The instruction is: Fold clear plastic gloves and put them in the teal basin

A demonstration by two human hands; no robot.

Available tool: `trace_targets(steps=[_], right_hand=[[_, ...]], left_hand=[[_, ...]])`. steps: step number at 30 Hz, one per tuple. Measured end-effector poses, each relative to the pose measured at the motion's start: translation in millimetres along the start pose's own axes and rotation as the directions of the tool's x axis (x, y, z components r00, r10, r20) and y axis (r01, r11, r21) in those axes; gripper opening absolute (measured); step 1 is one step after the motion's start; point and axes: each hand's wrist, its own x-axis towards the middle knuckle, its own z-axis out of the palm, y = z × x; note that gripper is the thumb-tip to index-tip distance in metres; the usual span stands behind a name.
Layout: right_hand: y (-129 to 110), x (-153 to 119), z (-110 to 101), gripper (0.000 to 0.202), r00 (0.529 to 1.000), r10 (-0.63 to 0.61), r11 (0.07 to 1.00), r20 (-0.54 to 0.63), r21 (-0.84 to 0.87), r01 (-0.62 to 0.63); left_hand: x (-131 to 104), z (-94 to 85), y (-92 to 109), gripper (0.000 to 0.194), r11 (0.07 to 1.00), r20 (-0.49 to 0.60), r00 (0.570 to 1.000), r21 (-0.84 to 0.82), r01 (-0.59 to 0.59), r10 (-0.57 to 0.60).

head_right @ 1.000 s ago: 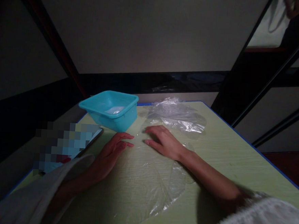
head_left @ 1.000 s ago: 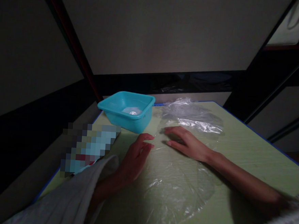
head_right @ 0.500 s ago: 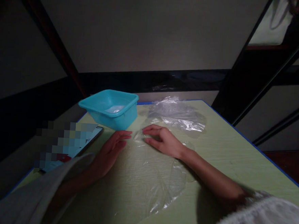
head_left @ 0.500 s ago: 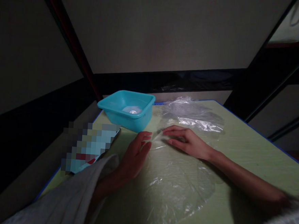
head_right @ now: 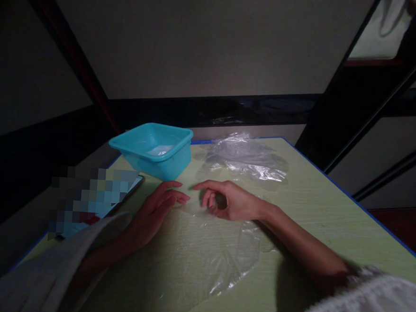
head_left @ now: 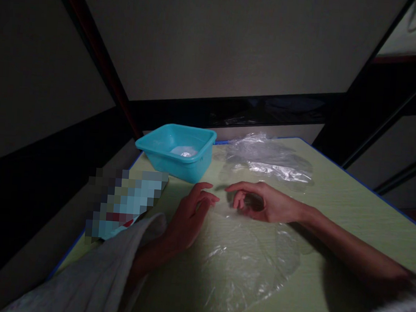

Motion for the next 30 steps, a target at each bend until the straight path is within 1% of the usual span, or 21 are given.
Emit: trace_targets(steps=[1,3,5,7,9,10,12,14,15,16,18,20,21,22,24,26,27,30], right_hand=[[-1.7,-1.0,-2.1,0.05,0.999,0.014,1.0,0.037,-0.017,-0.013],[-5.5,-2.9,-7.0,0.05,0.997,0.027,0.999,0.075,-0.049,-0.023],[-9.6,-4.6,-12.4,0.04,0.995,0.047,0.997,0.087,-0.073,-0.041],[-13.2,-6.1,-17.4,0.03,0.99,0.096,0.993,0.106,-0.084,-0.087],[-15.2,-7.7,-22.1,0.028,0.981,0.153,0.986,0.121,-0.088,-0.143],[-15.5,-8.6,-24.6,0.027,0.977,0.176,0.982,0.119,-0.088,-0.166],[-14.6,-10.7,-30.2,0.023,0.975,0.206,0.975,0.078,-0.105,-0.198],[-12.7,-13.1,-36.6,0.02,0.975,0.224,0.962,0.019,-0.163,-0.218],[-11.5,-14.5,-39.9,0.021,0.974,0.228,0.954,-0.001,-0.201,-0.224],[-10.3,-15.8,-42.9,0.023,0.973,0.23,0.944,-0.011,-0.24,-0.225],[-8.3,-18.3,-47.4,0.026,0.975,0.221,0.928,-0.006,-0.307,-0.212],[-6.9,-20.1,-49.1,0.027,0.981,0.194,0.918,0.001,-0.354,-0.181],[-6.7,-20.6,-48.9,0.027,0.984,0.177,0.912,0.0,-0.376,-0.164],[-6.8,-20.9,-48.1,0.028,0.987,0.161,0.905,-0.002,-0.398,-0.148],[-8.1,-20.4,-45.3,0.029,0.991,0.135,0.885,0.004,-0.45,-0.119],[-10.4,-18.9,-41.4,0.033,0.992,0.122,0.85,0.025,-0.518,-0.092],[-11.9,-17.8,-39.2,0.034,0.992,0.118,0.831,0.038,-0.551,-0.078],[-15.7,-14.4,-32.1,0.039,0.993,0.084,0.799,0.078,-0.601,-0.02]], left_hand=[[-0.4,-0.4,1.6,0.019,0.999,0.0,1.0,0.04,-0.005,0.005],[-1.4,-1.2,3.9,0.019,0.993,0.013,1.0,0.119,-0.006,0.005],[-2.2,-1.5,4.7,0.02,0.985,0.026,1.0,0.171,-0.006,0.002],[-2.5,-1.4,4.2,0.02,0.98,0.031,1.0,0.198,-0.008,0.002],[-2.7,-1.0,3.4,0.02,0.974,0.03,0.999,0.225,-0.018,0.012],[-2.9,-0.9,3.2,0.02,0.971,0.031,0.999,0.237,-0.028,0.022],[-4.0,-1.0,3.9,0.018,0.963,0.036,0.998,0.263,-0.066,0.059],[-6.1,-1.6,5.8,0.017,0.942,0.069,0.986,0.294,-0.165,0.151],[-7.6,-2.0,7.2,0.017,0.921,0.11,0.97,0.305,-0.242,0.218],[-9.1,-2.4,8.8,0.018,0.892,0.171,0.941,0.306,-0.332,0.291],[-12.2,-3.0,12.2,0.022,0.825,0.323,0.858,0.281,-0.491,0.4],[-14.7,-3.3,15.3,0.024,0.772,0.464,0.773,0.252,-0.584,0.434],[-15.7,-3.5,16.6,0.025,0.749,0.512,0.738,0.244,-0.616,0.439],[-16.6,-3.7,17.6,0.025,0.726,0.544,0.709,0.24,-0.645,0.45],[-17.9,-4.1,19.0,0.025,0.677,0.572,0.654,0.218,-0.703,0.495],[-19.4,-4.3,20.2,0.025,0.644,0.587,0.613,0.192,-0.74,0.529],[-20.2,-4.2,21.0,0.026,0.637,0.597,0.6,0.183,-0.749,0.533],[-23.6,-3.0,23.9,0.029,0.647,0.644,0.583,0.175,-0.742,0.495]])
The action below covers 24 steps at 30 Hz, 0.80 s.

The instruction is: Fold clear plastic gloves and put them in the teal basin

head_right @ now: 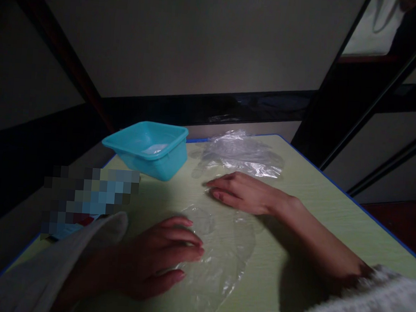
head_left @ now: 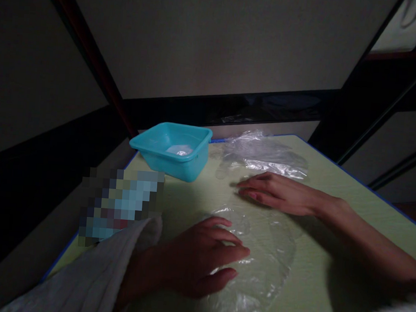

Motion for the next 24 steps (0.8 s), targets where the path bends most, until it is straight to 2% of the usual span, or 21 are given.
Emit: trace_targets(steps=[6,12,15,17,19,20,21,22,24], right_hand=[[-8.5,5.1,10.8,0.042,0.994,-0.109,0.994,0.005,0.004,0.109],[-24.0,10.8,26.8,0.052,0.983,-0.179,0.981,0.047,0.077,0.176],[-31.5,12.4,29.7,0.053,0.973,-0.226,0.967,0.052,0.134,0.218],[-29.5,10.3,25.5,0.049,0.977,-0.209,0.964,0.032,0.177,0.2],[-20.3,5.8,17.1,0.046,0.994,-0.112,0.967,-0.009,0.23,0.111],[-13.6,3.0,12.3,0.046,0.999,-0.042,0.961,-0.025,0.272,0.047],[-6.2,0.3,8.0,0.045,0.999,0.009,0.954,-0.044,0.3,0.005],[1.2,-2.1,4.5,0.043,0.993,0.061,0.946,-0.097,0.322,-0.027],[13.7,-4.9,1.3,0.04,0.978,0.127,0.912,-0.165,0.408,-0.049]], left_hand=[[0.1,1.4,8.7,0.031,0.999,0.101,0.994,-0.038,-0.035,0.039],[8.4,-1.1,22.9,0.03,0.996,0.227,0.973,-0.083,-0.016,0.035],[9.7,0.2,28.9,0.027,0.993,0.191,0.979,-0.108,-0.049,0.069],[7.1,1.5,26.7,0.027,0.991,0.141,0.985,-0.101,-0.083,0.097],[3.0,2.4,17.9,0.028,0.998,0.039,0.998,-0.05,-0.044,0.046],[0.9,2.6,11.1,0.029,0.999,-0.068,0.997,-0.011,0.043,-0.044],[-1.0,2.8,3.4,0.03,0.984,-0.184,0.967,0.013,0.179,-0.174],[-2.5,2.9,-4.8,0.03,0.946,-0.274,0.911,0.007,0.323,-0.309],[-4.2,3.0,-20.6,0.03,0.857,-0.356,0.792,-0.054,0.513,-0.497]])
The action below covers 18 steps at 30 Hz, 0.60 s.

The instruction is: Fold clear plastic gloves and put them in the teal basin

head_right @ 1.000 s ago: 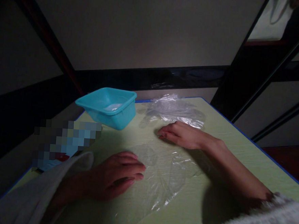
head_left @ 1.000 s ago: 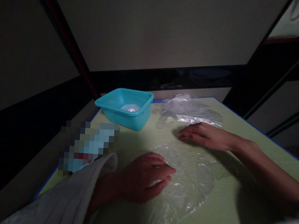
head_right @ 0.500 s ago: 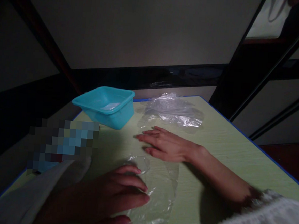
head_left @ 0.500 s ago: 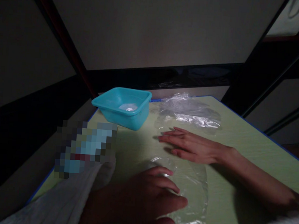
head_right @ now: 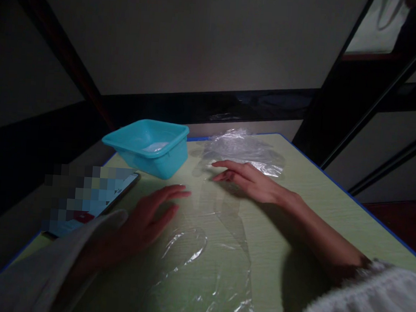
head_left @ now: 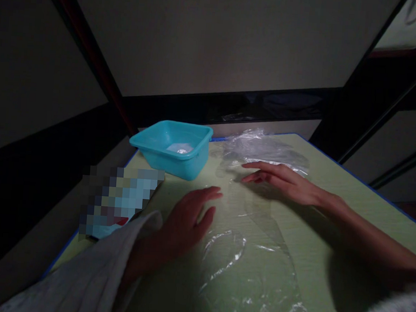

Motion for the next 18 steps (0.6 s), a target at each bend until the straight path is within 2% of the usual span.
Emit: trace_targets(steps=[2,4,10,13,16,18], right_hand=[[6.6,0.6,-0.9,0.039,1.0,0.028,0.995,-0.015,0.095,-0.026],[8.6,2.0,3.9,0.039,0.999,0.028,0.992,0.018,0.12,-0.03],[2.1,4.8,18.5,0.044,0.993,-0.024,1.0,0.115,-0.007,0.025],[1.9,4.0,14.0,0.044,0.998,-0.02,1.0,0.054,0.006,0.019],[6.0,3.6,8.1,0.041,0.993,0.111,0.983,-0.041,0.15,-0.104],[10.9,4.0,7.2,0.039,0.973,0.225,0.948,-0.053,0.243,-0.206]], left_hand=[[5.5,2.0,-10.0,0.032,0.993,0.019,0.993,-0.002,0.119,-0.119],[8.6,3.8,-14.9,0.032,0.987,0.036,0.987,-0.002,0.159,-0.159],[8.4,5.9,-15.4,0.031,0.989,0.024,0.99,0.062,0.134,-0.136],[7.9,6.3,-17.0,0.032,0.988,0.015,0.99,0.071,0.139,-0.14],[8.1,6.8,-18.9,0.03,0.987,0.001,0.99,0.079,0.141,-0.141],[8.5,6.6,-19.6,0.03,0.985,-0.001,0.988,0.08,0.151,-0.151]])
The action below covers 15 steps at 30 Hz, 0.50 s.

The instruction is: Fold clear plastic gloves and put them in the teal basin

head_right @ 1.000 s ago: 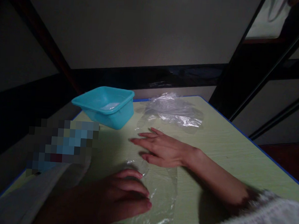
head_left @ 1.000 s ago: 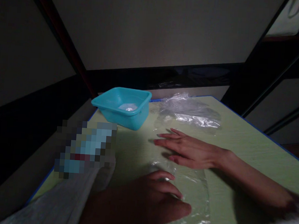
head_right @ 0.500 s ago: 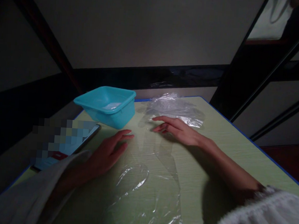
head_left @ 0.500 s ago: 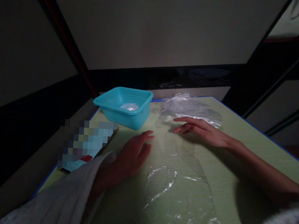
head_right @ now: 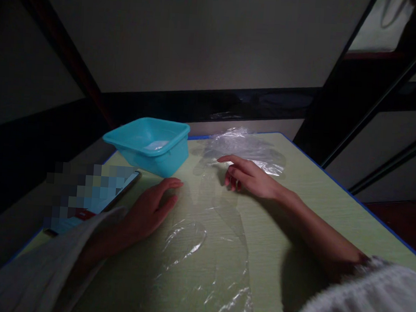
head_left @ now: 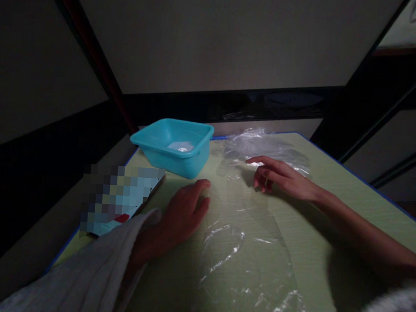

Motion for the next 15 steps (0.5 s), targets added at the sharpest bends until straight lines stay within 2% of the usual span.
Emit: trace_targets(steps=[2,4,6,8,10,12,13,15], right_hand=[[5.4,2.0,0.4,0.037,0.998,0.053,0.998,-0.017,0.034,-0.052],[10.3,3.6,1.5,0.036,0.999,0.037,0.999,-0.038,0.029,-0.036],[12.9,4.4,2.3,0.035,0.998,-0.014,1.0,-0.063,-0.012,0.013],[12.8,4.3,2.6,0.034,0.995,-0.061,0.995,-0.075,-0.08,0.055],[10.6,3.8,2.8,0.033,0.993,-0.094,0.985,-0.074,-0.15,0.082],[8.0,3.4,3.2,0.03,0.99,-0.12,0.974,-0.072,-0.2,0.104],[6.8,3.3,3.4,0.028,0.989,-0.132,0.97,-0.072,-0.215,0.114],[5.2,3.5,3.8,0.025,0.986,-0.151,0.964,-0.071,-0.231,0.131]], left_hand=[[0.8,-0.8,0.2,0.029,1.0,-0.018,1.0,-0.02,0.017,-0.017],[1.9,-2.1,1.7,0.027,0.995,-0.052,0.998,-0.096,0.016,-0.021],[3.0,-3.2,4.6,0.021,0.968,-0.088,0.996,-0.249,-0.017,-0.006],[3.4,-3.6,8.6,0.016,0.879,-0.071,0.997,-0.474,-0.044,0.011],[2.2,-3.4,13.2,0.016,0.744,0.016,0.999,-0.668,-0.017,0.037],[-0.6,-3.5,17.5,0.02,0.662,0.144,0.986,-0.747,0.051,0.086],[-2.4,-4.0,19.4,0.021,0.667,0.201,0.973,-0.741,0.077,0.111],[-6.1,-6.2,22.6,0.024,0.734,0.281,0.947,-0.674,0.081,0.154]])
